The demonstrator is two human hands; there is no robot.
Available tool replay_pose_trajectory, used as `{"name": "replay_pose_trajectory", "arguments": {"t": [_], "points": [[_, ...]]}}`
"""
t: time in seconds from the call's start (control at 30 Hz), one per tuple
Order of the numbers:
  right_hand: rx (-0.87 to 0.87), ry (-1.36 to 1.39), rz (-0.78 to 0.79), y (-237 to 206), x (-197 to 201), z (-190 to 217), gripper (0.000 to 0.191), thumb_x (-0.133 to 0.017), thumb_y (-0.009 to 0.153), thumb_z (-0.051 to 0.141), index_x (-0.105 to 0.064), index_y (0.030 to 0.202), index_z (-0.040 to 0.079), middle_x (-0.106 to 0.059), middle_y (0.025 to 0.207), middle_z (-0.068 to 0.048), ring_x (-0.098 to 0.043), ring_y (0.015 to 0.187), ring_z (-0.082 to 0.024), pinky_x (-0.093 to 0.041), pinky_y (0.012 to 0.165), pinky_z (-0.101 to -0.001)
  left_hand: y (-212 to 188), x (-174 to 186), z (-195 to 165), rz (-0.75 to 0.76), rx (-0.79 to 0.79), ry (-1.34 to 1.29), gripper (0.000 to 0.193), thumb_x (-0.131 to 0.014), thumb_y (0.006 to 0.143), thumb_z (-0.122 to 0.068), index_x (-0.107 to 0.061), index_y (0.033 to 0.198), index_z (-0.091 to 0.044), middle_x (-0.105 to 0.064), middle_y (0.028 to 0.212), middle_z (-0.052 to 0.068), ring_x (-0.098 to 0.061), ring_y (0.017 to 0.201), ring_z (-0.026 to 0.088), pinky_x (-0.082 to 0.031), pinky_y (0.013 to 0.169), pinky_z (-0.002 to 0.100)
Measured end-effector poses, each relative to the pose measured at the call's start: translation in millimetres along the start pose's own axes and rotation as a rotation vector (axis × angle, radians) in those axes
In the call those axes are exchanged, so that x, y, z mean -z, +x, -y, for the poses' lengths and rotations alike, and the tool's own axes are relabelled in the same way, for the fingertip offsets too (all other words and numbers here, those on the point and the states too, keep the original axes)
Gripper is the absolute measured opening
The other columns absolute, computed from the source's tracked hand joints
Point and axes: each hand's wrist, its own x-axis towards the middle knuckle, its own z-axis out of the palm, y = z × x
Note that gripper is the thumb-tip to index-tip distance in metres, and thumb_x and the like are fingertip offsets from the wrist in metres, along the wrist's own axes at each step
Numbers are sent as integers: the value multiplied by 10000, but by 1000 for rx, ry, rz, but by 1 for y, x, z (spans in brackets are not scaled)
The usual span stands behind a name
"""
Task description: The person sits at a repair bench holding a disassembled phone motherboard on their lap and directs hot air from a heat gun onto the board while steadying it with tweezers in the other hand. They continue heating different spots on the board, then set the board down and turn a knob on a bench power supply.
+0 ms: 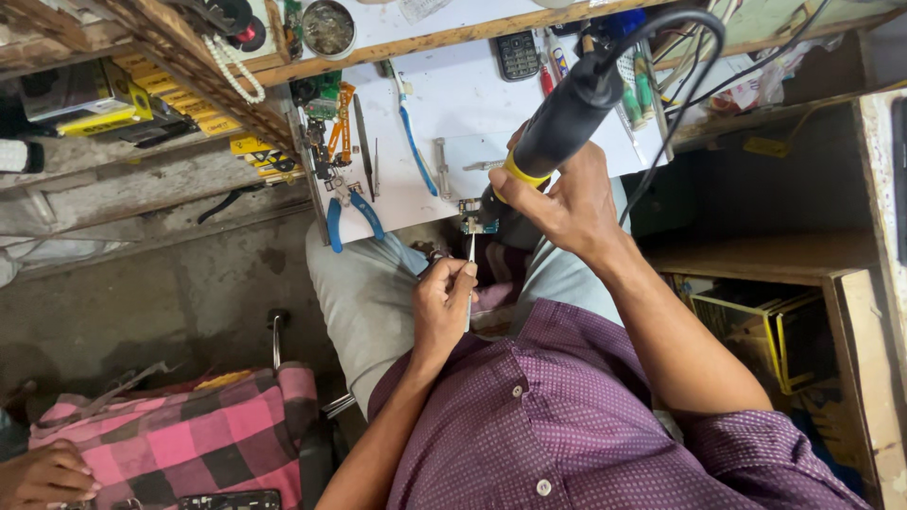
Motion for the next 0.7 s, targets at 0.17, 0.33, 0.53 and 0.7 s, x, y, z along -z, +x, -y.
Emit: {"name": "replay_pose_trajectory", "arguments": {"t": [0.17, 0.33, 0.53, 0.7], "points": [[1, 6, -23, -1, 1, -1, 265, -785, 915, 213, -648, 988, -1, -640, 861, -60, -626, 801, -172, -504, 752, -334, -1, 1, 0, -3, -19, 14, 180, -655, 1005, -158, -650, 947, 12, -669, 752, 40, -649, 619, 90, -495, 549, 249], [-12, 8, -12, -3, 2, -1, 257, -792, 913, 206, -645, 966, 2, -628, 851, -60, -611, 798, -179, -500, 754, -337, 0, 0, 2, 2, 11, -21, 176, -657, 1005, -157, -651, 952, 11, -669, 765, 39, -647, 624, 90, -504, 556, 248], [-19, -21, -31, -3, 4, -1, 270, -787, 910, 223, -651, 979, 0, -638, 844, -61, -620, 793, -178, -503, 747, -331, 1, -1, 3, 9, 16, -10, 182, -657, 1002, -161, -651, 954, 14, -674, 759, 41, -648, 618, 89, -504, 551, 248], [3, -16, -20, -2, 6, -1, 247, -777, 915, 214, -651, 967, 8, -645, 848, -63, -633, 803, -178, -501, 760, -334, 0, 0, 1, 13, -1, -10, 185, -655, 1006, -162, -654, 960, 18, -672, 767, 43, -644, 626, 92, -500, 552, 249]]}}
